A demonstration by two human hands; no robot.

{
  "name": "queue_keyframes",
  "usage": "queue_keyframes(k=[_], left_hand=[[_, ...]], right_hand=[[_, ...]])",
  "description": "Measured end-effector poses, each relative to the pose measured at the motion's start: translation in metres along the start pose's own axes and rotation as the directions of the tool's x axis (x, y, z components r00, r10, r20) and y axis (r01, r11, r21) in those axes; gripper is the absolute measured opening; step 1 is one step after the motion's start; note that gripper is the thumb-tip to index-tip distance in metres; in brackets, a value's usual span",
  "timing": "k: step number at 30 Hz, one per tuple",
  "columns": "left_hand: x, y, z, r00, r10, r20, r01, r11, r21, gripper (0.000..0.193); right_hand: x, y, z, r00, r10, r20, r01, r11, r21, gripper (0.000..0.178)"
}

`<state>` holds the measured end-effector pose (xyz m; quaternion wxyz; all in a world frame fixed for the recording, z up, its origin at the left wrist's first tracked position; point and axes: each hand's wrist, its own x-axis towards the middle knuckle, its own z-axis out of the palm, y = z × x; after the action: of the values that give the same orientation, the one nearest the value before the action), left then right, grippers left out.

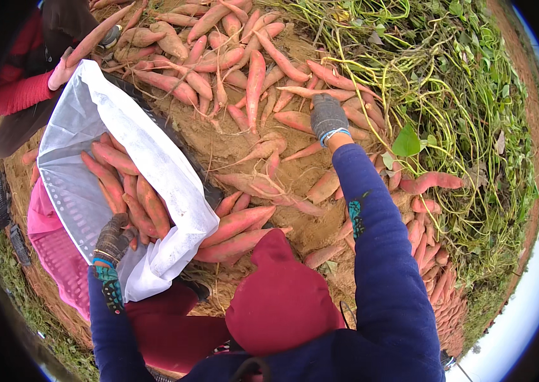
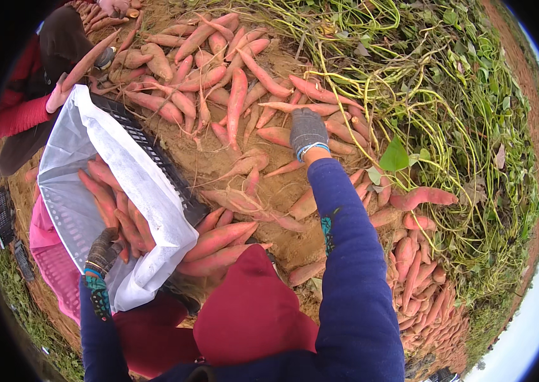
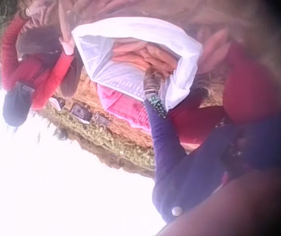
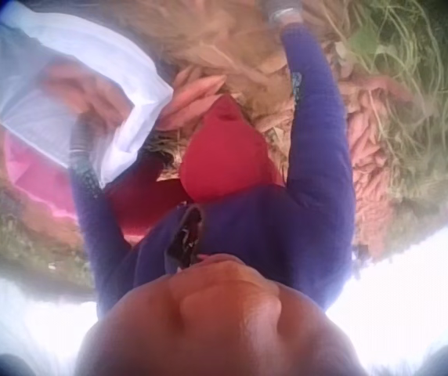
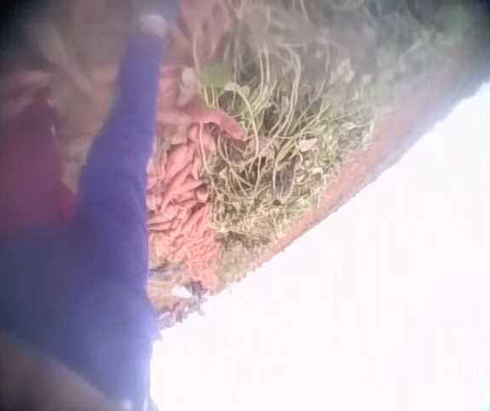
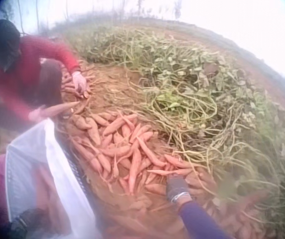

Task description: The person squats in a field and repeatedly picks up harvested sweet potatoes from the ground, placing them into a white-lined crate. Another person nearby also sorts sweet potatoes into a pink basket.

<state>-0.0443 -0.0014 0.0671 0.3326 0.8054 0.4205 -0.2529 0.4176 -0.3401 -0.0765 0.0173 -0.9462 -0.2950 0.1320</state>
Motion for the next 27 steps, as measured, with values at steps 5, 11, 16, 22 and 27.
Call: queue_keyframes(k=[5,11,16,22,27], left_hand=[[-0.045,0.053,-0.002,0.974,0.170,-0.148,-0.226,0.725,-0.650,0.042],[-0.037,0.061,0.011,0.972,0.069,-0.223,-0.217,0.622,-0.753,0.040],[-0.022,0.063,0.021,0.956,0.071,-0.284,-0.263,0.634,-0.727,0.036],[-0.017,0.066,0.034,0.957,0.131,-0.259,-0.274,0.706,-0.653,0.036],[-0.028,0.075,0.017,0.931,0.119,-0.346,-0.325,0.702,-0.633,0.034]], right_hand=[[0.040,-0.005,0.010,0.999,-0.031,-0.018,0.024,0.955,-0.296,0.041],[0.057,-0.015,-0.022,0.897,-0.114,0.426,0.184,0.975,-0.127,0.053],[0.064,-0.028,-0.016,0.864,-0.269,0.425,0.209,0.961,0.183,0.066],[0.090,-0.051,0.011,0.877,-0.248,0.411,0.228,0.969,0.099,0.070],[0.047,-0.055,-0.019,0.784,-0.353,0.510,0.328,0.934,0.143,0.074]])
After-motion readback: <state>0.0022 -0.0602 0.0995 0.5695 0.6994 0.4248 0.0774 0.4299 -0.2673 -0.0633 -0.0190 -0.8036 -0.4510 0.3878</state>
